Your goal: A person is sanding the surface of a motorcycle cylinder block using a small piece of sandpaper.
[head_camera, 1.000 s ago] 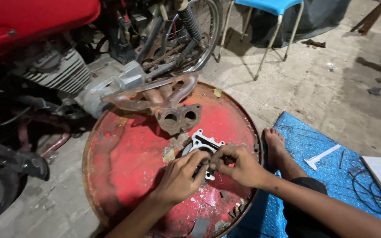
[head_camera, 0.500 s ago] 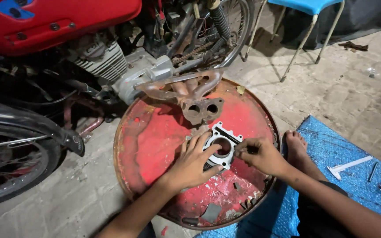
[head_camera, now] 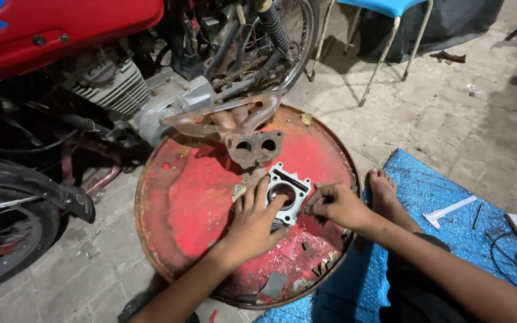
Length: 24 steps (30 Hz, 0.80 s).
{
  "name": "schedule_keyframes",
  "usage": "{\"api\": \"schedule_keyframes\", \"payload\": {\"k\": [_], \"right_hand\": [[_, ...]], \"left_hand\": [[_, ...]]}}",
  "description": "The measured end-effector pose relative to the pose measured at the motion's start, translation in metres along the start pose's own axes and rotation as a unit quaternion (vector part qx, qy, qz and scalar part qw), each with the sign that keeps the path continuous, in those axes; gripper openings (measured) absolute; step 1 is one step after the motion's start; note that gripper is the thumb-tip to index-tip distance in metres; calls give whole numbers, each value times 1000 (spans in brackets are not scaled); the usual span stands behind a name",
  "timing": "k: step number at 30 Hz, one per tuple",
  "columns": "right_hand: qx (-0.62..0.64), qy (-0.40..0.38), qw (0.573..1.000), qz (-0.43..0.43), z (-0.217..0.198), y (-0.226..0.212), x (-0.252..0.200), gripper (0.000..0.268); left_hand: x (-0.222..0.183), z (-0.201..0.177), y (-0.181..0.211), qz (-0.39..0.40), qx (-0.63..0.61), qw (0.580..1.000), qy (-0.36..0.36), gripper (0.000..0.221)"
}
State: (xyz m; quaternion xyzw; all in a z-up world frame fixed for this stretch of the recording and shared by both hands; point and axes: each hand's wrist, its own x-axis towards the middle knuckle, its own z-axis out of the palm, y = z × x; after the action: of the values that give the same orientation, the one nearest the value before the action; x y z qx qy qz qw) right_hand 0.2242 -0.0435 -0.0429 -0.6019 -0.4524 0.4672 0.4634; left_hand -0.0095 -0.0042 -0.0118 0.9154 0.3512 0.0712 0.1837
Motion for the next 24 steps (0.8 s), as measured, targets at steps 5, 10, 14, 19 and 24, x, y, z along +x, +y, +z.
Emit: {"api": "schedule_keyframes", "payload": {"k": [5,10,14,19,24], "right_hand": [[65,5,997,46,11,-1,3,16],[109,18,992,55,11,14,12,15],[115,40,991,60,17,8,9,14],[105,41,993,44,23,5,6,13],[63,43,997,5,28,7,5,7]], "left_hand": [[1,5,-2,-3,-15,1000,7,65],[5,14,-4,-8,-6,1000,15,58],[6,13,-1,-21,-5,1000,8,52],[6,10,1,-25,-10,1000,-9,54],[5,9,2,-25,-15,1000,-9,53]]}}
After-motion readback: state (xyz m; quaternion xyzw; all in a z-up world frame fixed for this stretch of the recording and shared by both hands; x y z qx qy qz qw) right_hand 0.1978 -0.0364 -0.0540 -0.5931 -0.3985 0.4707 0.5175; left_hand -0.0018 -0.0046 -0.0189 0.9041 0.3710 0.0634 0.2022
